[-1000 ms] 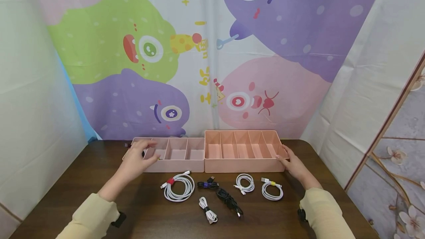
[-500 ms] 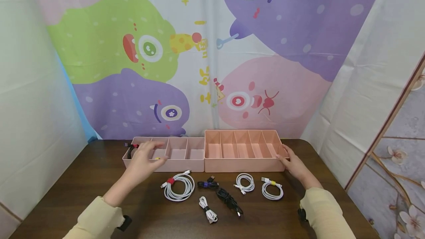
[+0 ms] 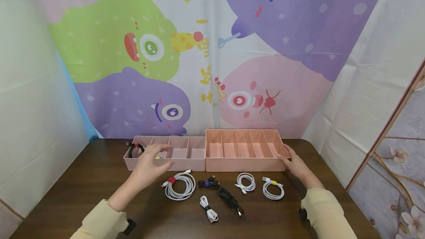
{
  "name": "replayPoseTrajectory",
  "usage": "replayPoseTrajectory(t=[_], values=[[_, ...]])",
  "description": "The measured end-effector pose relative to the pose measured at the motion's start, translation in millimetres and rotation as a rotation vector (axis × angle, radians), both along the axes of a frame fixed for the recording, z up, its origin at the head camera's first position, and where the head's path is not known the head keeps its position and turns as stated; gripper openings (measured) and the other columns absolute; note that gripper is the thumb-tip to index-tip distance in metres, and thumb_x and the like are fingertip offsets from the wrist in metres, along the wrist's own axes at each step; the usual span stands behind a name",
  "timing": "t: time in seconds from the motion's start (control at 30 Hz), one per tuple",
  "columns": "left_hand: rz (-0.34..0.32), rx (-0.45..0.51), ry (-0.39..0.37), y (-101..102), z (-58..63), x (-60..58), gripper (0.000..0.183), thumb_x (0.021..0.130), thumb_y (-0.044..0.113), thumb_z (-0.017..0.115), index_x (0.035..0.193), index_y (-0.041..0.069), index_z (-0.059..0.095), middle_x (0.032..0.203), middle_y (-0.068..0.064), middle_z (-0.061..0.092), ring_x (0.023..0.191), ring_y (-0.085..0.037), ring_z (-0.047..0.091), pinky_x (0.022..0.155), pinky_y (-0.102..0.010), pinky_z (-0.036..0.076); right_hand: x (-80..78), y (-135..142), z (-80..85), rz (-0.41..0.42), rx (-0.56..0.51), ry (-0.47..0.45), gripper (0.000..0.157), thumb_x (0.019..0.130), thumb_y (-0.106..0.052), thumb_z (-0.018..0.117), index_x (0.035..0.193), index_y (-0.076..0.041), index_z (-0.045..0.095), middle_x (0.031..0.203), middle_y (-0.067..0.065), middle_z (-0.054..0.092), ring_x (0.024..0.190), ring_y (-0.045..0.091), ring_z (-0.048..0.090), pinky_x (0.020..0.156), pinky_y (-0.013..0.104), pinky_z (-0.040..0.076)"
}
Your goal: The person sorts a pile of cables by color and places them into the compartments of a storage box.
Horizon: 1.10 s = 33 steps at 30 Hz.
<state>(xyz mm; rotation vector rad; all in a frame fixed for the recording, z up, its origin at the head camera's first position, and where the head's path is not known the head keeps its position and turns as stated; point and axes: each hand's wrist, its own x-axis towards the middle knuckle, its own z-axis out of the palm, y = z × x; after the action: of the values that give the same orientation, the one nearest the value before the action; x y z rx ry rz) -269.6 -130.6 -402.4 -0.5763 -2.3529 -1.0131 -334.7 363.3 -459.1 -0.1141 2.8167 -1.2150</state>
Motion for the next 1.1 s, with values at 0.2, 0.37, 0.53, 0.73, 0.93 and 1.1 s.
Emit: replayPoseTrajectory(t=[0.2,0.37,0.53,0.73,0.93,1.1], values=[[-0.019,-0.010,0.006,6.5,-2.3,2.9,0.041,0.071,0.017,0.080,0.109,0.008,0.064,0.100,-0.004,0.064,0.101,-0.025,0.052,0.091,-0.046,0.037,0.6,3.0,-1.3,0.016,-0.010,0.053,0.074,0.099,-0.038,0.046,0.148,0.003,0.009,0.138,0.041,0.027,0.116,0.049,0.047,0.087,0.051,0.049],[-0.042,-0.009,0.003,10.6,-4.0,5.4,0.042,0.072,0.017,0.080,0.111,0.008,0.064,0.103,-0.005,0.064,0.104,-0.026,0.050,0.091,-0.046,0.038,1.3,3.3,2.3,0.019,-0.010,0.043,0.077,0.098,-0.043,0.045,0.148,0.002,0.007,0.137,0.041,0.027,0.117,0.049,0.046,0.088,0.052,0.048],[-0.067,-0.010,0.031,13.8,-7.2,6.2,0.045,0.072,0.016,0.081,0.113,0.008,0.063,0.103,-0.007,0.064,0.105,-0.026,0.052,0.091,-0.045,0.039,0.1,-1.4,7.1,0.002,-0.008,0.007,0.078,0.098,-0.042,0.045,0.149,0.002,0.004,0.142,0.038,0.026,0.122,0.049,0.042,0.092,0.053,0.045],[-0.106,-0.020,0.037,19.0,-13.3,7.7,0.046,0.071,0.017,0.081,0.112,0.008,0.062,0.104,-0.005,0.063,0.104,-0.025,0.053,0.095,-0.048,0.036,-0.2,-2.3,7.4,-0.001,0.010,0.009,0.075,0.099,-0.038,0.045,0.149,0.002,0.004,0.141,0.038,0.026,0.121,0.048,0.043,0.091,0.052,0.046],[-0.132,-0.040,-0.011,22.4,-20.1,10.1,0.048,0.072,0.021,0.080,0.115,0.010,0.062,0.107,-0.002,0.062,0.106,-0.023,0.051,0.093,-0.049,0.035,-0.8,-1.4,3.5,-0.002,-0.002,0.011,0.076,0.099,-0.038,0.045,0.149,0.002,0.005,0.141,0.039,0.026,0.121,0.049,0.043,0.091,0.053,0.045],[-0.154,-0.047,-0.054,25.4,-27.0,11.5,0.050,0.072,0.023,0.080,0.117,0.009,0.061,0.110,-0.003,0.062,0.108,-0.022,0.050,0.092,-0.049,0.034,3.5,-2.4,2.6,0.004,-0.010,0.022,0.075,0.099,-0.037,0.045,0.148,0.004,0.006,0.140,0.039,0.027,0.119,0.048,0.045,0.090,0.052,0.047]])
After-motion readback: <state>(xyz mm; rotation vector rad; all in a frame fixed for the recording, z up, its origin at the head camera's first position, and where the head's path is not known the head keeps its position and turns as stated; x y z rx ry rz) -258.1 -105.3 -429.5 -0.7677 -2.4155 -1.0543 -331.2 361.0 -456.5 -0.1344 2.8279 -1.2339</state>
